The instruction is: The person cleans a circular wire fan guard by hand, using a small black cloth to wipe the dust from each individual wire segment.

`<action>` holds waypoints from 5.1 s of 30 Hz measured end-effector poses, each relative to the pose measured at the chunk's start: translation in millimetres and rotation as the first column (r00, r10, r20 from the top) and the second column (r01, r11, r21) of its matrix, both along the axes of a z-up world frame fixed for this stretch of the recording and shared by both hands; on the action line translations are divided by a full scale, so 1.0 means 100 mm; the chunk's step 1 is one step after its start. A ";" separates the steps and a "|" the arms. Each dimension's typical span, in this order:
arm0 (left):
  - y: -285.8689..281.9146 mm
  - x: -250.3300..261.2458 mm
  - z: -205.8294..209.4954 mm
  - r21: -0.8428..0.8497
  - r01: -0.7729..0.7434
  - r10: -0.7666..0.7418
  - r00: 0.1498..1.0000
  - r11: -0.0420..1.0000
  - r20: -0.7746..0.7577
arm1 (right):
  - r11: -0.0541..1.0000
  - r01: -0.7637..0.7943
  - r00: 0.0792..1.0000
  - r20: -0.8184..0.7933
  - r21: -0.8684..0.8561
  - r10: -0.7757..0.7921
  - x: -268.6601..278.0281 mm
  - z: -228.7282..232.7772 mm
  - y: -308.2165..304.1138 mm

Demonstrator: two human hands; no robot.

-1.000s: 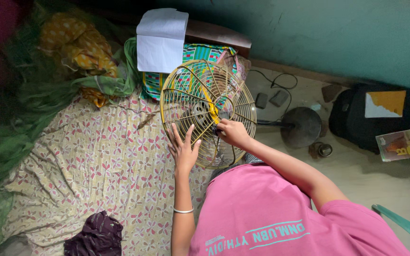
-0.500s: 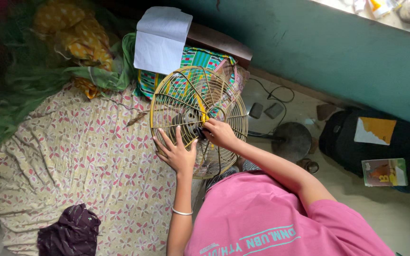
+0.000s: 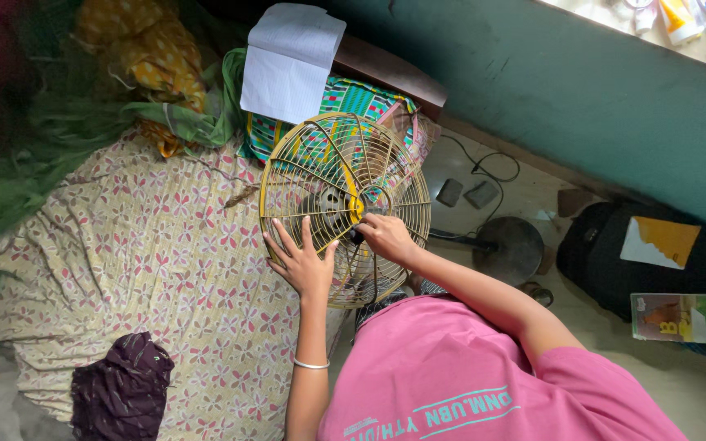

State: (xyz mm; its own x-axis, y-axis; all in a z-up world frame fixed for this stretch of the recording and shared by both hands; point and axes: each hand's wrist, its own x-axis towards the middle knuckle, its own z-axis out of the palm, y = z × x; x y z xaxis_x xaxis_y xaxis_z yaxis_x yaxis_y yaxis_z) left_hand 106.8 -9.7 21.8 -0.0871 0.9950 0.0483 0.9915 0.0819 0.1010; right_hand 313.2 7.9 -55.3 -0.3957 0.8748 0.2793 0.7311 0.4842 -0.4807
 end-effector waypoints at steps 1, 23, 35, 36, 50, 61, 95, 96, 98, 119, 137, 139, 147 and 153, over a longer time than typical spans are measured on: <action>0.01 0.00 0.01 -0.014 -0.001 0.001 1.000 1.000 -0.004 | 1.000 -0.005 1.000 -0.015 0.005 0.005 0.00 0.03 0.01; 0.04 -0.15 0.03 -0.241 0.054 -0.016 0.988 0.969 0.155 | 0.994 -0.008 0.976 -0.216 -0.112 -0.016 -0.21 0.21 -0.07; 0.06 -0.31 0.15 -0.359 0.159 -0.021 0.933 0.920 0.360 | 0.917 0.035 0.954 -0.262 -0.396 -0.149 -0.26 0.28 -0.04; 0.07 -0.34 0.14 -0.372 0.169 -0.011 0.921 0.913 0.390 | 0.916 0.066 0.920 -0.332 -0.396 -0.210 -0.30 0.30 -0.05; 0.10 -0.71 -0.34 -0.089 0.414 -0.272 0.730 0.906 0.627 | 0.900 0.218 0.975 0.044 -0.378 -0.218 -0.48 0.33 -0.31; 0.09 -0.97 -0.38 -0.173 0.496 -0.317 0.748 0.851 0.582 | 0.882 0.422 0.856 -0.228 -0.210 -0.464 -0.91 0.31 -0.53; 0.25 -1.42 -0.10 -0.109 0.729 -0.636 0.651 0.675 0.415 | 0.748 0.662 0.743 -0.085 -0.057 -0.664 -0.84 0.93 -0.82; 0.25 -1.42 -0.10 -0.118 0.728 -0.637 0.656 0.675 0.404 | 0.723 0.689 0.710 -0.149 -0.056 -0.688 -0.88 0.95 -0.83; 0.25 -1.42 -0.10 -0.070 0.739 -0.673 0.645 0.670 0.361 | 0.761 0.605 0.722 -0.242 -0.234 -0.648 -1.01 0.93 -0.83; 0.43 -1.42 0.15 -0.158 0.742 -0.668 0.659 0.651 0.346 | 0.766 0.643 0.761 -0.103 -0.014 -0.641 -1.34 0.98 -1.24; 0.32 -1.47 0.18 -0.082 0.765 -0.674 0.607 0.638 0.421 | 0.879 0.476 0.879 0.044 -0.023 -0.475 -1.54 0.54 -1.75; 0.16 -1.49 0.22 0.000 0.783 -0.715 0.569 0.623 0.405 | 0.824 0.541 0.829 -0.060 -0.165 -0.556 -1.56 0.70 -1.69; -0.53 -1.40 0.25 0.036 0.721 -0.310 0.253 0.692 0.916 | 0.835 0.482 0.656 -0.522 -0.267 -0.545 -1.72 0.85 -1.66; -0.44 -1.34 0.10 -0.160 0.702 0.145 0.080 0.694 0.986 | 0.770 -0.093 0.140 -0.774 -0.631 -0.617 -1.67 0.80 -1.70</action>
State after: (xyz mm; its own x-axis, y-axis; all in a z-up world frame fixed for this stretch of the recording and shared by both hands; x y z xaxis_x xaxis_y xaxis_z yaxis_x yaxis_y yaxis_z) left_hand -26.8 -54.0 32.0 0.6574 0.7120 -0.2469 0.0657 0.2722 0.9600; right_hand 146.2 -161.9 24.5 0.1383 0.9630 -0.2315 -0.4169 -0.1555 -0.8955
